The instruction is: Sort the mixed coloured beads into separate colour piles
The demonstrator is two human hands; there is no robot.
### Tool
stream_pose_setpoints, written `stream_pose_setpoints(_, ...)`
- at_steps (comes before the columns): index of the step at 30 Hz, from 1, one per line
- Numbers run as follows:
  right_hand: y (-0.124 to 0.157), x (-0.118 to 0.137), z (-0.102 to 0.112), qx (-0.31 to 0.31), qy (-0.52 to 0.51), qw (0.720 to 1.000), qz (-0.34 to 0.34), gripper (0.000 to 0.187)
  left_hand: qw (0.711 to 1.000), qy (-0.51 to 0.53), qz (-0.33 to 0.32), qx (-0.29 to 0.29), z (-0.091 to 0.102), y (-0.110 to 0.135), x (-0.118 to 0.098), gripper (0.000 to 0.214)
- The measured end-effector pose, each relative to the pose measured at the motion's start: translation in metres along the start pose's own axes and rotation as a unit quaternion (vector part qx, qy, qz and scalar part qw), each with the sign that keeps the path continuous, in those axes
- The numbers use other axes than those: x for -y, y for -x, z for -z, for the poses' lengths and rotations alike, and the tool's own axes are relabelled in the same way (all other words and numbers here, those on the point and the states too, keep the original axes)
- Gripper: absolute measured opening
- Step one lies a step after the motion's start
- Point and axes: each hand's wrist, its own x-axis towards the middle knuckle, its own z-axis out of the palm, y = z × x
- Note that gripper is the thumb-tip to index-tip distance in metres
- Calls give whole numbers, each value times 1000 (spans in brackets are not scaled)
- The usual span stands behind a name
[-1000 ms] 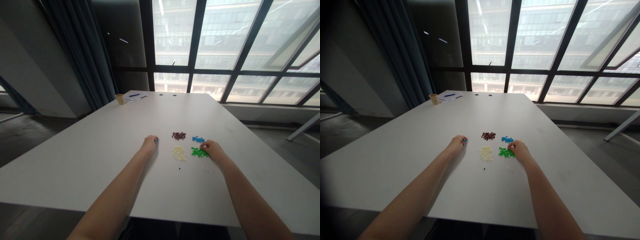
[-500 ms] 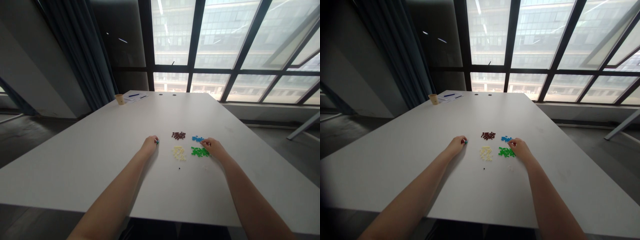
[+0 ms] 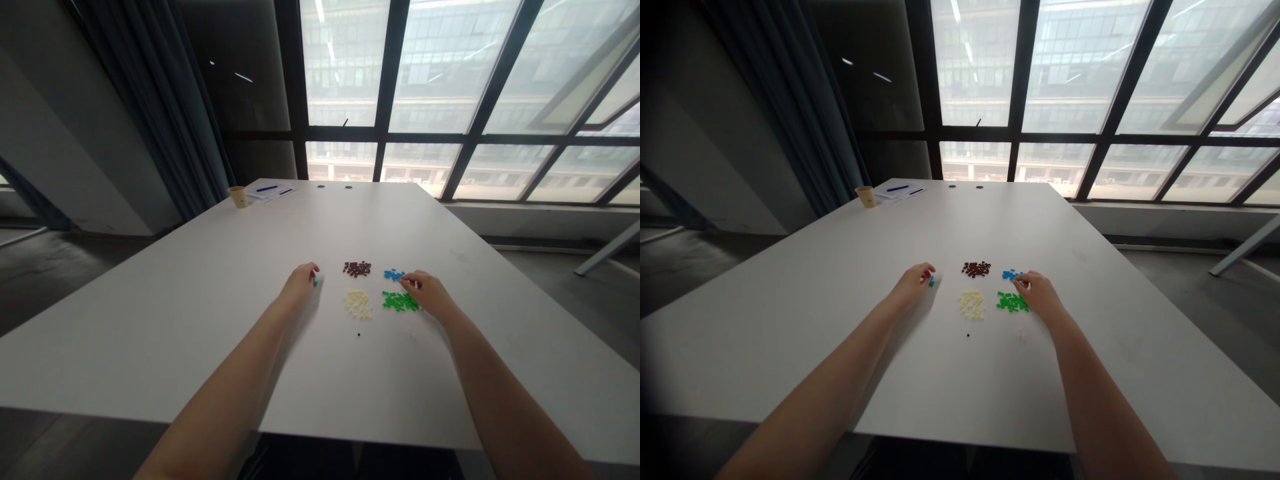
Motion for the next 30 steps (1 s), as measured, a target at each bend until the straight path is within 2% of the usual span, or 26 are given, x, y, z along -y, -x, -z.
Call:
stream_pose_setpoints(6,1,6,1,4,-1,1000,14,30,984,127,-110,-54,-2,6,-17,22)
stream_pose_setpoints(9,2,9,0,8,-1,1000,21,29,971,144,-184,-56,-1,15,-31,23)
stream_pose_setpoints(11,3,11,-1,10,-2,1000,27,28,967,135,-209,-47,-1,21,-39,28)
stream_pose_setpoints(17,4,19,-4,16,-20,999,44,24,962,130,-240,-27,-5,29,-49,39)
stream_pose_setpoints(22,6,31,-10,25,-50,995,77,22,963,161,-214,-11,-9,31,-53,42)
stream_pose_setpoints(26,10,45,-14,25,-80,991,105,22,958,167,-227,-46,-10,32,-55,47)
stream_pose_setpoints(30,15,64,-19,-26,-113,981,156,19,950,162,-259,-67,-14,32,-55,45)
